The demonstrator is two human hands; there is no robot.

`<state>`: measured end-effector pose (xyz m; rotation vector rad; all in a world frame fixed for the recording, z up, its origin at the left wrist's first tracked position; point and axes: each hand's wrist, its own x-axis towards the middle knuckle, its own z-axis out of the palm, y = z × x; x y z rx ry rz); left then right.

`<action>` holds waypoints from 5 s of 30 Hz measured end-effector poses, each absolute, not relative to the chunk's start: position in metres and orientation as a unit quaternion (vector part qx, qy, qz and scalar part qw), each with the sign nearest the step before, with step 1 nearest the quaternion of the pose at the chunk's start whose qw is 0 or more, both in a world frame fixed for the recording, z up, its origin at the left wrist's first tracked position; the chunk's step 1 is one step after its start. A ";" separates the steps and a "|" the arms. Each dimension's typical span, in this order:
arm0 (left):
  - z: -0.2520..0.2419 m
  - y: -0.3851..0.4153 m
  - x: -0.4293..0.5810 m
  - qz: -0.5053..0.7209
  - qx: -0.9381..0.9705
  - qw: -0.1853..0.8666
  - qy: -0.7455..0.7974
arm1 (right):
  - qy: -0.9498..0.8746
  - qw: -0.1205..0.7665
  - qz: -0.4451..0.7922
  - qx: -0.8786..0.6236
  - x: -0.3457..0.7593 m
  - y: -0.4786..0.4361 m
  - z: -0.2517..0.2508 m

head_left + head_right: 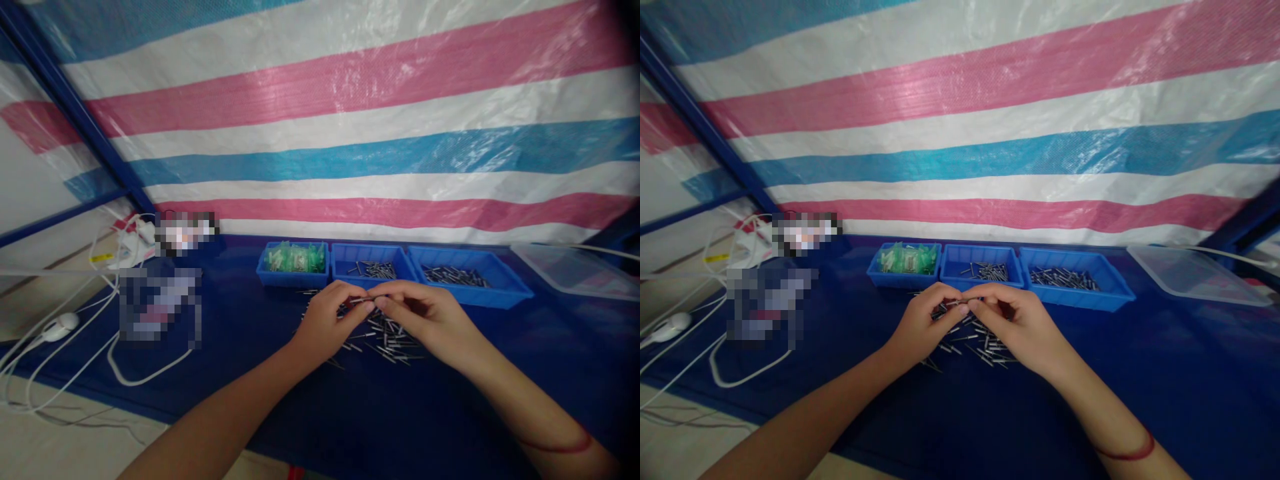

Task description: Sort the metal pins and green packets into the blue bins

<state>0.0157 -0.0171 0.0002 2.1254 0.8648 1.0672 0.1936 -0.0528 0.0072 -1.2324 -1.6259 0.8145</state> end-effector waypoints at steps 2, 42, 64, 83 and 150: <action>0.001 -0.017 0.015 0.396 0.803 0.300 0.328 | -0.656 0.455 0.327 -0.506 0.195 -0.051 0.006; -0.005 -0.012 0.010 0.125 0.934 0.067 0.329 | -0.572 0.287 -0.138 -0.756 0.260 -0.028 -0.004; -0.007 -0.009 0.010 0.225 0.897 0.119 0.362 | -0.825 0.322 0.090 -0.455 0.208 -0.042 0.001; -0.007 -0.008 0.012 0.321 0.863 0.264 0.287 | -0.716 0.476 0.196 -0.471 0.189 -0.046 -0.010; -0.005 -0.011 0.010 0.190 0.904 0.091 0.373 | -0.800 0.295 0.051 -0.520 0.213 -0.038 -0.002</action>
